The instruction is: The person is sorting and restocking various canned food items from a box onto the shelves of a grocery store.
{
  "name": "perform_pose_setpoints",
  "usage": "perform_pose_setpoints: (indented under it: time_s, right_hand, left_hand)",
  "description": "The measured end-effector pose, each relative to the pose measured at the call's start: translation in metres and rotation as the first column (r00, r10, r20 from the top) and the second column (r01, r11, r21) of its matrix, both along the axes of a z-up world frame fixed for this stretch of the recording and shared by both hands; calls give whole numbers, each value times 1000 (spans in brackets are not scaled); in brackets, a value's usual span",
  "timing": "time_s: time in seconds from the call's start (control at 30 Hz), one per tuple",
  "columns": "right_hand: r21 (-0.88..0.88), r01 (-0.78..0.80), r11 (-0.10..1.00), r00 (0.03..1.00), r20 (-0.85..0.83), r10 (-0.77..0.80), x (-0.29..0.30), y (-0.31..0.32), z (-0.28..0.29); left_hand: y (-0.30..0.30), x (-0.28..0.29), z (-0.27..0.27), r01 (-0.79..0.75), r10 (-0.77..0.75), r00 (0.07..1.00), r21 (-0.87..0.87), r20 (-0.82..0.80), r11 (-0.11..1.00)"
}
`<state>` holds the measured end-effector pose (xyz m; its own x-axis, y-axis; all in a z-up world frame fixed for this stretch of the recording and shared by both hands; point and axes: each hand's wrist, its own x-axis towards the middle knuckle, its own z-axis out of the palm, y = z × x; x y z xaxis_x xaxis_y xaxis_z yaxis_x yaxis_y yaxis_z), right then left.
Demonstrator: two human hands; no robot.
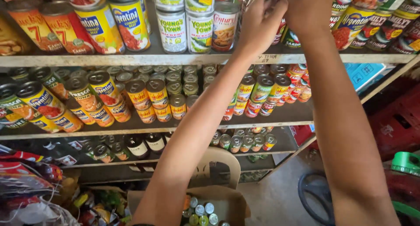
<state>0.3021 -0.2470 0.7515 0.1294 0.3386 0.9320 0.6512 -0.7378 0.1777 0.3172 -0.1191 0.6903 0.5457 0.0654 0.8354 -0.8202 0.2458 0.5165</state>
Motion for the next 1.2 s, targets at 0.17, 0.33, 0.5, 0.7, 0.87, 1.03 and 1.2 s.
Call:
perform_pose_setpoints:
  time_s: [0.17, 0.33, 0.5, 0.7, 0.87, 1.03, 1.2]
  right_hand:
    - [106, -45, 993, 999, -16, 46, -32, 21, 9]
    - [152, 40, 988, 999, 2, -41, -45, 26, -6]
    - [145, 92, 985, 981, 155, -115, -86, 36, -12]
    - [631, -224, 743, 908, -142, 395, -131, 47, -67]
    - [692, -353, 630, 807, -117, 579, -166, 71, -163]
    - [858, -201, 473, 723, -196, 663, -167, 88, -355]
    - [879, 355, 319, 384, -448, 807, -208, 117, -498]
  left_hand:
    - [7, -3, 8, -115, 120, 990, 69, -78, 991]
    - [11, -4, 3, -212, 209, 977, 68, 53, 975]
    - [26, -43, 3, -369, 343, 894, 40, 289, 928]
    - [46, -131, -33, -192, 172, 968, 96, 182, 977]
    - [68, -193, -123, -24, 39, 991, 122, -127, 992]
    - [79, -208, -287, 70, -63, 904, 2, -422, 998]
    - [91, -233, -521, -122, 126, 564, 68, -816, 990]
